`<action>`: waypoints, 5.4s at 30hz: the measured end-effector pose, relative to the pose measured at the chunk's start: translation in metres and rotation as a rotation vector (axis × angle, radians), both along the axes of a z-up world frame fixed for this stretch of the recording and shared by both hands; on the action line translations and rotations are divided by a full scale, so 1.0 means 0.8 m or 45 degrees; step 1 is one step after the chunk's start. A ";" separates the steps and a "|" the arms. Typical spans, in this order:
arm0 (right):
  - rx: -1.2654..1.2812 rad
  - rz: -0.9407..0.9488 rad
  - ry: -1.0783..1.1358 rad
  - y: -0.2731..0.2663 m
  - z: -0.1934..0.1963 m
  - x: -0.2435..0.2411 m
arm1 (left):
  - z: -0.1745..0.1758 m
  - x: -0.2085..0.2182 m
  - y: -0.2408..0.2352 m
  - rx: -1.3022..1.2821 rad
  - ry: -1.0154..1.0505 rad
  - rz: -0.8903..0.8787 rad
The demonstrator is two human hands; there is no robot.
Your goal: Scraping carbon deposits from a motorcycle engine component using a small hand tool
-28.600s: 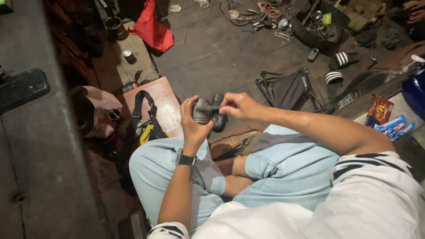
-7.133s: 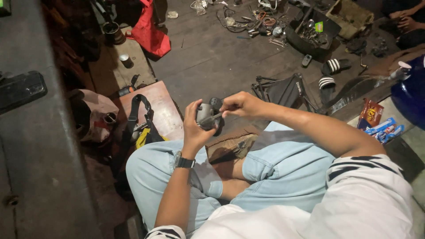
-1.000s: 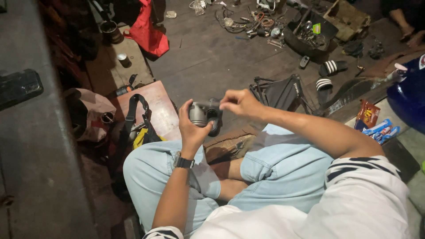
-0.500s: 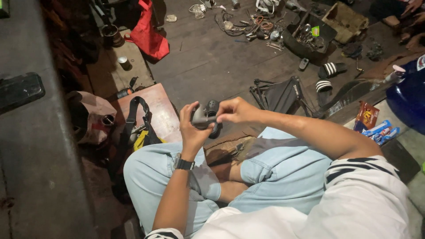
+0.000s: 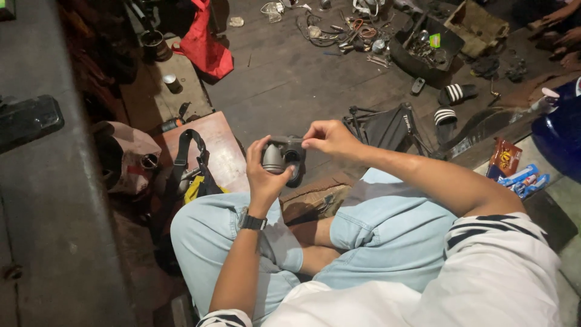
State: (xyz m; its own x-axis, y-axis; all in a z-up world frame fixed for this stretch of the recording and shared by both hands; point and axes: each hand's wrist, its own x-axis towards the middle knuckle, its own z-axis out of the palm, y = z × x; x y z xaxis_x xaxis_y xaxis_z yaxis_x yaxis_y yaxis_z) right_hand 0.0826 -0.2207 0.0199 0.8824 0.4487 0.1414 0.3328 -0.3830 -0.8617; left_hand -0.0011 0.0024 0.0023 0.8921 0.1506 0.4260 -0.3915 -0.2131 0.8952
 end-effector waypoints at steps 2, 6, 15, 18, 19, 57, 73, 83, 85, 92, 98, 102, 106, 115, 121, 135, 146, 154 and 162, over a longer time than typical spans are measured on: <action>0.011 0.016 0.013 0.001 -0.003 -0.010 | -0.002 0.001 -0.001 -0.015 0.015 -0.005; -0.033 0.193 0.051 0.017 0.004 -0.027 | -0.001 0.000 0.000 -0.022 0.045 -0.007; -0.005 0.143 -0.045 0.019 -0.006 -0.023 | -0.003 0.000 -0.001 -0.091 0.113 -0.008; -0.019 0.154 -0.080 0.017 0.021 -0.026 | 0.000 -0.001 -0.002 -0.108 0.108 -0.013; -0.018 0.156 -0.078 0.010 0.013 -0.016 | -0.002 -0.001 -0.001 -0.107 0.111 -0.011; 0.015 0.204 -0.181 0.012 0.009 -0.024 | -0.003 -0.002 -0.001 -0.064 0.111 0.005; 0.020 0.043 -0.260 0.008 0.013 -0.015 | -0.001 -0.002 0.005 -0.067 0.053 -0.003; 0.026 0.041 -0.212 0.009 0.004 -0.016 | -0.003 -0.002 0.004 -0.064 0.039 -0.044; 0.010 0.044 -0.216 0.009 0.003 -0.018 | -0.003 -0.001 0.004 -0.061 0.031 -0.038; 0.032 0.040 -0.227 0.010 0.000 -0.017 | -0.006 -0.002 0.006 -0.058 0.009 -0.044; 0.049 0.066 -0.146 0.013 0.001 -0.021 | -0.003 -0.001 0.005 -0.066 0.048 -0.024; -0.009 -0.003 -0.175 0.010 0.020 -0.024 | -0.006 -0.001 0.006 -0.094 0.069 -0.037; 0.008 0.024 -0.090 0.012 0.019 -0.031 | -0.005 -0.003 0.004 -0.136 0.079 0.007; -0.034 0.004 -0.237 0.016 0.044 -0.041 | -0.004 0.000 0.003 -0.055 -0.062 0.058; -0.043 0.088 -0.460 0.015 0.047 -0.037 | -0.007 0.000 0.001 -0.019 -0.187 0.091; -0.162 0.195 -0.490 0.040 0.101 -0.079 | -0.001 0.000 -0.011 0.007 -0.595 0.546; -0.125 0.190 -0.529 0.040 0.099 -0.073 | 0.018 -0.006 -0.009 -0.184 -0.635 0.629; -0.159 0.178 -0.533 0.041 0.095 -0.075 | 0.017 -0.003 -0.011 -0.244 -0.647 0.649; -0.171 0.227 -0.800 0.051 0.099 -0.080 | 0.020 -0.010 -0.013 -0.372 -0.665 0.614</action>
